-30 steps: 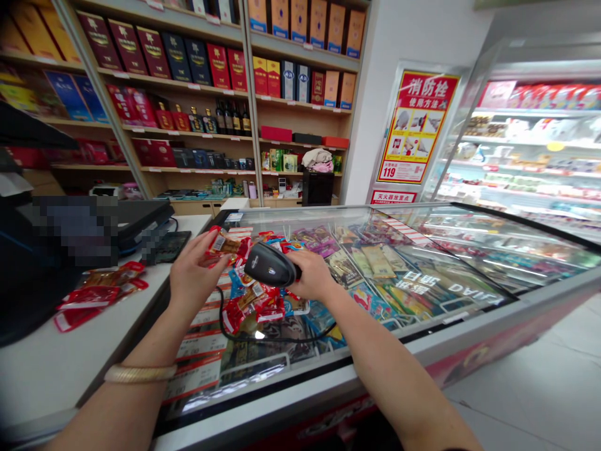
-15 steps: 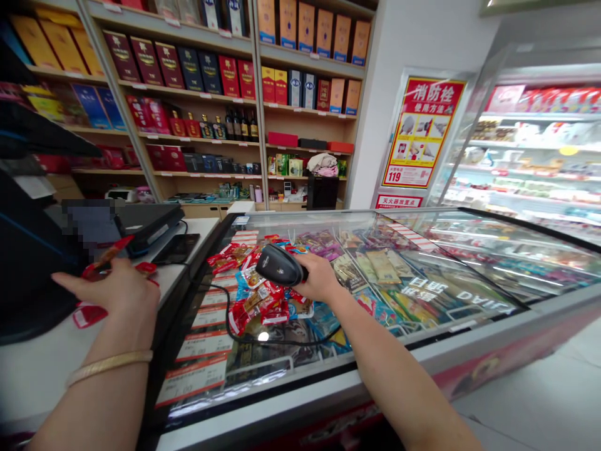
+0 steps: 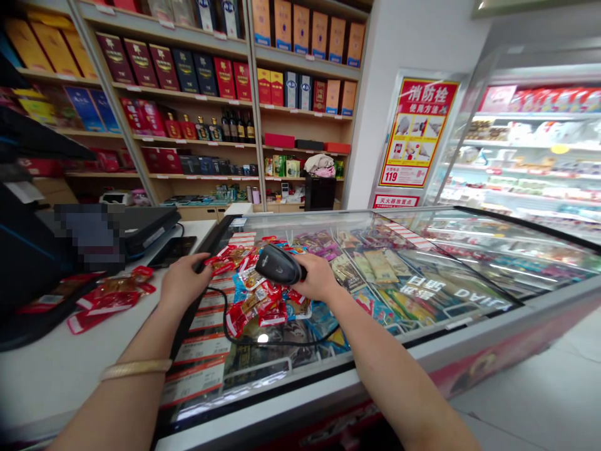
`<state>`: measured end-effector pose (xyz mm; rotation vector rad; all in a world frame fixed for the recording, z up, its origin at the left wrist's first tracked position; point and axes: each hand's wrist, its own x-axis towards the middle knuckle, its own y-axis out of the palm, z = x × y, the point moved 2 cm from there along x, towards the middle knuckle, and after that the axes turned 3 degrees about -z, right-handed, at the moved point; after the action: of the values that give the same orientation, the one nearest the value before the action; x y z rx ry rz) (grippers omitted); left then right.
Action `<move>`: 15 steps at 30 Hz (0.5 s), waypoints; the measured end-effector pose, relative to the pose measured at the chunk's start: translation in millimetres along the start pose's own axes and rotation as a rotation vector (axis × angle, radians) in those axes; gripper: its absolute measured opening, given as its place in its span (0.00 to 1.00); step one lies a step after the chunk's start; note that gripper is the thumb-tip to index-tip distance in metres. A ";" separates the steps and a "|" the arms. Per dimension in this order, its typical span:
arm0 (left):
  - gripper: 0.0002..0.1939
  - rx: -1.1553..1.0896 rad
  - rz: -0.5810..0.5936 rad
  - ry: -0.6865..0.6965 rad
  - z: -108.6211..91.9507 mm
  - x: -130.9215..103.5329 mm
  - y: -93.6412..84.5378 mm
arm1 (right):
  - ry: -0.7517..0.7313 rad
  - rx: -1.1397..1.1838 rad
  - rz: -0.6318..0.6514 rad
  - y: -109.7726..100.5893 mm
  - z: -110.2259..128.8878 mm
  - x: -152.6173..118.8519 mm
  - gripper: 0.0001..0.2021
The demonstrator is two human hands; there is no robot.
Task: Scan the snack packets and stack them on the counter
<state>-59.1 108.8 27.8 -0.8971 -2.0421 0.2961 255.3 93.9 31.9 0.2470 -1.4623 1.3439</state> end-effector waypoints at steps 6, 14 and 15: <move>0.10 0.527 0.182 0.136 -10.0 -16.2 10.0 | 0.005 -0.006 0.020 0.9 0.9 0.1 0.12; 0.06 0.249 0.038 0.028 -15.0 -7.6 0.7 | -0.002 -0.004 0.013 -1.7 1.6 0.5 0.13; 0.06 0.167 -0.009 -0.020 -14.8 -6.0 -1.7 | -0.006 -0.005 0.008 -2.1 2.1 0.7 0.13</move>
<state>-46.0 101.7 33.9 -0.7851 -2.0060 0.4652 255.4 91.9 34.1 0.2422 -1.4725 1.3472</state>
